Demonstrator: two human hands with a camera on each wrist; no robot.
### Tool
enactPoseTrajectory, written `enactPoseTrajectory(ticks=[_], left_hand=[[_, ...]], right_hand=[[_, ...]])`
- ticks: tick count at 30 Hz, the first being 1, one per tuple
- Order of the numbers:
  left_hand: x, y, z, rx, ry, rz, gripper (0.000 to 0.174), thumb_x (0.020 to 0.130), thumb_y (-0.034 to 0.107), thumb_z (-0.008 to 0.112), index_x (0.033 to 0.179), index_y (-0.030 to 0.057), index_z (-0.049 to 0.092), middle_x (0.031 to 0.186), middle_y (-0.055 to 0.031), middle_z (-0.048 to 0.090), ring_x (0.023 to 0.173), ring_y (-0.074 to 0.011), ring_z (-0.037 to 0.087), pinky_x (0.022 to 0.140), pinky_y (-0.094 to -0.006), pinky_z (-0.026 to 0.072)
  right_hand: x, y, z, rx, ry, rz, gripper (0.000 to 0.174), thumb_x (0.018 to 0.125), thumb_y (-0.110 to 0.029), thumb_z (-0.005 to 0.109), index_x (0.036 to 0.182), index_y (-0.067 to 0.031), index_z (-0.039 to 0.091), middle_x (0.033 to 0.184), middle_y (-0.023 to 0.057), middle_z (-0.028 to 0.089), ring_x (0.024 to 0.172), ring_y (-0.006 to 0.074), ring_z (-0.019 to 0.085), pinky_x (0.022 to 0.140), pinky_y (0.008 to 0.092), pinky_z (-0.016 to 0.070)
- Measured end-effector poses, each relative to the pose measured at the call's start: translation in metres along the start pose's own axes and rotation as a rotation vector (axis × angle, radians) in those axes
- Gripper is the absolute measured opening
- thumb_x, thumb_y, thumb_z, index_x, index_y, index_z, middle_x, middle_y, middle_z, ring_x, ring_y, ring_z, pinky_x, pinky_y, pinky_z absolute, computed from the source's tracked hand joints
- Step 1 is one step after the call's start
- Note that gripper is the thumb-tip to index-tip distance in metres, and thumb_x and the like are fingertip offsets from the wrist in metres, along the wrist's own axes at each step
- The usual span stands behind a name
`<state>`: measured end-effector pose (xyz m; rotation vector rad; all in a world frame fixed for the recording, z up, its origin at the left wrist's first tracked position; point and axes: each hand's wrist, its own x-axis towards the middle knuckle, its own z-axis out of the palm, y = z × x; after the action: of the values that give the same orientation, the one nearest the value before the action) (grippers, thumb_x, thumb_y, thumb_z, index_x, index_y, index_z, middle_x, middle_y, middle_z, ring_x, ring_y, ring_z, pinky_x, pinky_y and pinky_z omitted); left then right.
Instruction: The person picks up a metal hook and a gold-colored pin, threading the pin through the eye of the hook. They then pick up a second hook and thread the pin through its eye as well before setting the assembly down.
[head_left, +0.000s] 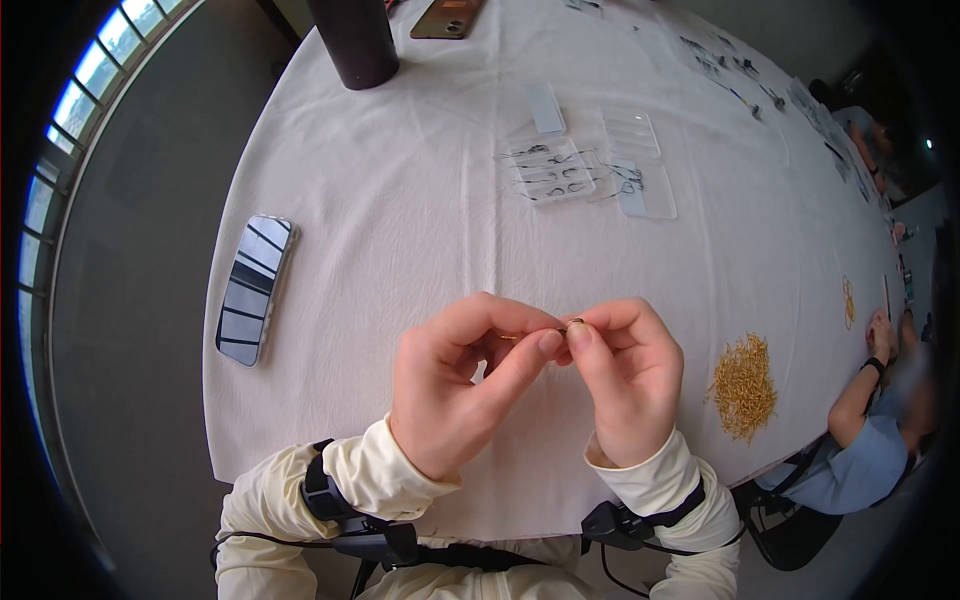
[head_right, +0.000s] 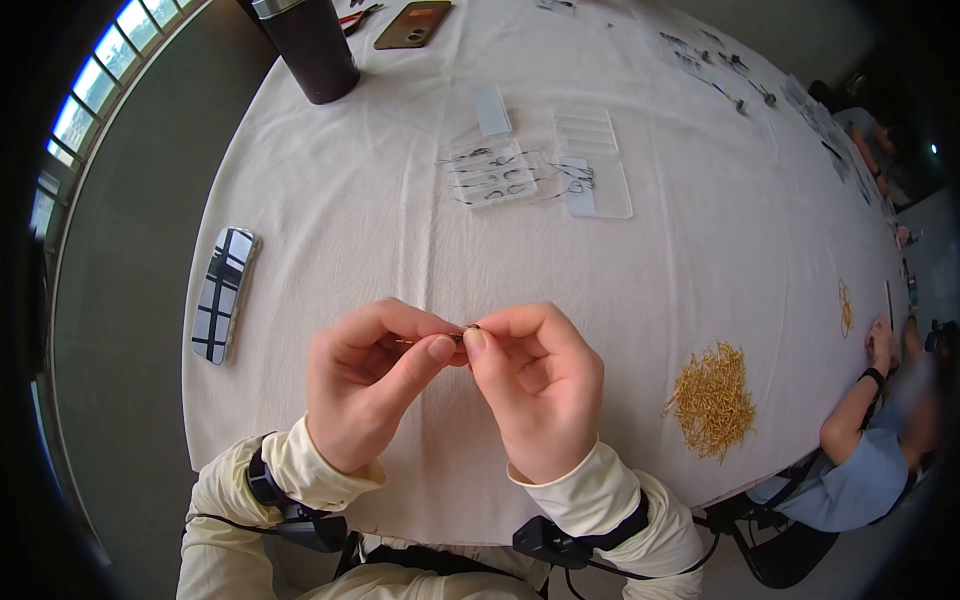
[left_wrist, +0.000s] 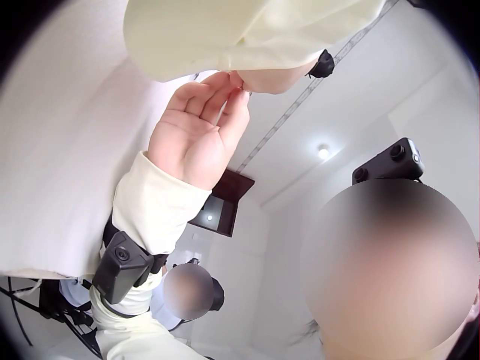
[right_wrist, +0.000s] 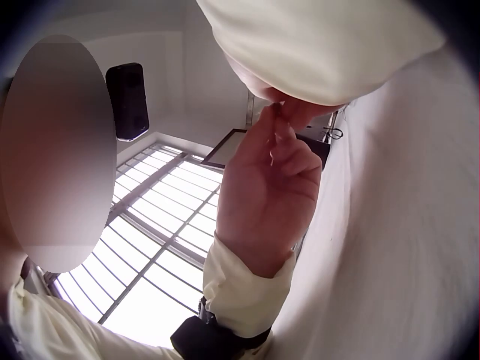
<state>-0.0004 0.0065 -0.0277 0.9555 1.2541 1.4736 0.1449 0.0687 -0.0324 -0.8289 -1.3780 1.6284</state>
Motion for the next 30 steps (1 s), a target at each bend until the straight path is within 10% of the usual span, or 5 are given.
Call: enactPoseTrajectory(ticks=[6,17,30], left_hand=[[0.001,-0.001,0.002,0.021,0.011,0.001,0.008,0.093,0.000,0.064,0.098,-0.0055,0.064,0.093,-0.0093,0.070,0.087,-0.0124,0.065,0.079,-0.0259,0.0521],[-0.002,0.006,-0.001,-0.041,-0.015,-0.062,0.009,0.095,0.005,0.063,0.100,-0.0025,0.062,0.093,-0.0039,0.066,0.083,-0.0070,0.057,0.072,-0.0225,0.0459],[-0.003,0.009,-0.003,-0.045,-0.042,-0.060,0.011,0.097,0.008,0.060,0.101,-0.0018,0.062,0.093,-0.0027,0.064,0.083,-0.0068,0.057,0.074,-0.0220,0.0459]], right_hand=[[-0.001,0.001,0.002,0.084,0.070,-0.017,0.008,0.090,0.003,0.064,0.094,0.0026,0.057,0.090,0.0090,0.067,0.082,0.0130,0.066,0.076,0.0269,0.0544],[0.010,0.001,-0.009,-0.635,-0.009,-0.739,0.026,0.070,0.011,0.072,0.090,-0.0014,0.060,0.086,0.0103,0.065,0.068,0.0241,0.062,0.062,0.0308,0.0516],[0.018,-0.007,-0.018,-1.017,-0.132,-1.063,0.028,0.067,0.004,0.074,0.093,0.0000,0.063,0.088,0.0101,0.063,0.073,0.0229,0.063,0.062,0.0322,0.0475]])
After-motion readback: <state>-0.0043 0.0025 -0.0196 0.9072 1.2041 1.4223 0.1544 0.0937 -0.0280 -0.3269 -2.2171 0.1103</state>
